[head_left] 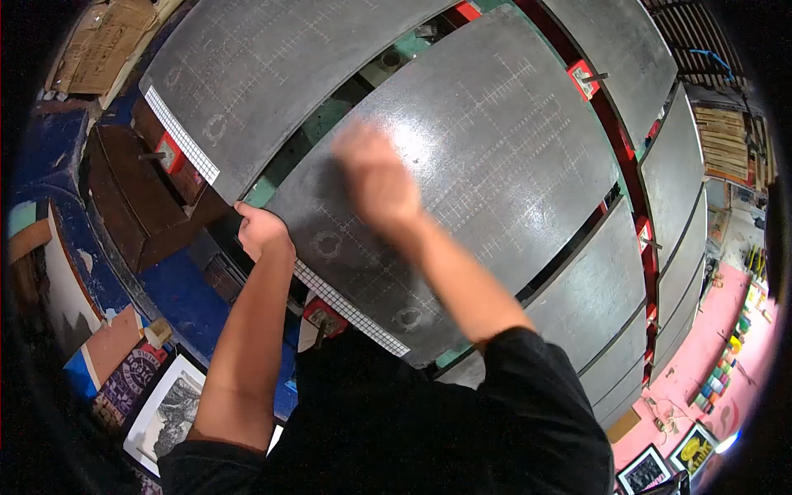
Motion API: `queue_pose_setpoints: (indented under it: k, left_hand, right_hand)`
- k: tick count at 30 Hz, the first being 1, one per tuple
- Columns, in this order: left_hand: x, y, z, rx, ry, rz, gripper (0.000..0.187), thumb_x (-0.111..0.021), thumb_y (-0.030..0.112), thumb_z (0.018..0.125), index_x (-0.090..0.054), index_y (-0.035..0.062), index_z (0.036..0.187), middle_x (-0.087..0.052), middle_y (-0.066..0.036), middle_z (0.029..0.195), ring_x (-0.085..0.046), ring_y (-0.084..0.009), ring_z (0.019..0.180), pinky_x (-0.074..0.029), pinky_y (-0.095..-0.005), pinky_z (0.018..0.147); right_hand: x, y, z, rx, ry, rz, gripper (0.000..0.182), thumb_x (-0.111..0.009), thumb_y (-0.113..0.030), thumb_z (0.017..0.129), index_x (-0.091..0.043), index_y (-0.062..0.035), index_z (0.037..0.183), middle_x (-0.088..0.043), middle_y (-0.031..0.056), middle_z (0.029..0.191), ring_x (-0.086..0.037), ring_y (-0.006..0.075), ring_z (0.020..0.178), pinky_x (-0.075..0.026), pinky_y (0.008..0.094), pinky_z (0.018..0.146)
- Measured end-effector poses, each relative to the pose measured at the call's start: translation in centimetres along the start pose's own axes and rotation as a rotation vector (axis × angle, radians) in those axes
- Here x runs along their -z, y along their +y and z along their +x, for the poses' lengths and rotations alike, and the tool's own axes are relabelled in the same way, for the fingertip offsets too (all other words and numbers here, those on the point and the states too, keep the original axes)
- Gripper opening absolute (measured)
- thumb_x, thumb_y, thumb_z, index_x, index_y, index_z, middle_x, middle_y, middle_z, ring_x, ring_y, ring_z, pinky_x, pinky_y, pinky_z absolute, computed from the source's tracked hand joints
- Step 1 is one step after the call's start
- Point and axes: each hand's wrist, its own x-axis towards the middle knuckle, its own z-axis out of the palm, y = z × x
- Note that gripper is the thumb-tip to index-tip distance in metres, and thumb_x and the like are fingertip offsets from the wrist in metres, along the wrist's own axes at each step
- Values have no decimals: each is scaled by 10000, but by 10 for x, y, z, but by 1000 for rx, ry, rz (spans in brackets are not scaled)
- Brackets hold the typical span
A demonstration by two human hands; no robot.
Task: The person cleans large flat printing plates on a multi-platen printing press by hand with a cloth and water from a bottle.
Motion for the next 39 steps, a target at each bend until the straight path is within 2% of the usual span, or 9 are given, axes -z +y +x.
queue_pose_setpoints:
  k: [5,6,7,11,14,21,27,33,39]
  left_hand:
    - [0,1,0,11,-29,-31,835,-314,694,1015,-768,19,1203,-724,-198,1283,-671,-393,1175,-503,-468,1023]
    - [1,0,0,24,-44,-63,832,-313,693,1015,-771,24,1202,-727,-195,1279,-672,-391,1174,-504,-468,1021]
    - [-2,0,2,25,-46,-71,832,-313,693,1015,-771,24,1202,-727,-195,1279,-672,-391,1174,-504,-468,1021]
    - [-6,-1,9,-24,12,20,841,-308,707,1008,-774,35,1202,-731,-191,1274,-673,-391,1176,-502,-476,1032]
    - [-5,-4,10,-11,21,59,847,-308,717,1004,-776,39,1201,-733,-190,1268,-674,-393,1171,-502,-482,1035]
    - [-4,-2,5,-18,16,51,842,-319,720,1003,-777,39,1193,-737,-184,1262,-678,-387,1162,-508,-470,1026]
    - [-2,0,1,-13,39,44,845,-304,715,1008,-776,41,1196,-736,-182,1266,-666,-386,1186,-489,-464,1042]
    - [-2,0,1,-31,23,55,836,-313,710,1012,-779,38,1185,-737,-182,1261,-670,-390,1170,-495,-472,1027]
    - [1,2,-4,14,-7,-29,794,-358,696,1015,-746,54,1277,-714,-162,1329,-672,-379,1187,-507,-468,1028]
  right_hand:
    - [45,53,-72,208,54,1053,419,-559,-117,931,-674,-88,1332,-600,167,1475,-517,387,1417,-313,559,1258]
    - [68,73,-48,-121,-370,494,371,-542,-140,961,-699,-116,1297,-613,177,1443,-496,402,1431,-295,608,1247]
    - [37,125,-45,-63,116,290,347,-513,-134,987,-707,-120,1274,-621,195,1412,-531,427,1384,-301,651,1220]
    - [-17,287,14,-604,447,143,366,-590,-87,964,-666,-91,1322,-601,204,1433,-528,434,1353,-364,635,1176]
    - [-8,215,14,-404,575,285,326,-563,-49,959,-673,-41,1265,-635,217,1370,-557,436,1320,-384,572,1172]
    - [75,66,-146,269,-216,617,419,-545,-123,934,-702,-94,1321,-528,201,1536,-407,415,1501,-340,591,1234]
    - [8,259,-71,-657,362,152,347,-554,-105,983,-691,-41,1296,-615,233,1421,-495,465,1412,-318,553,1242]
    - [31,2,-142,-249,56,754,497,-626,-111,906,-623,-20,1395,-603,238,1448,-563,397,1375,-401,527,1206]
    - [33,189,-86,-310,287,309,335,-553,-74,988,-703,-29,1284,-623,224,1432,-561,434,1351,-407,545,1171]
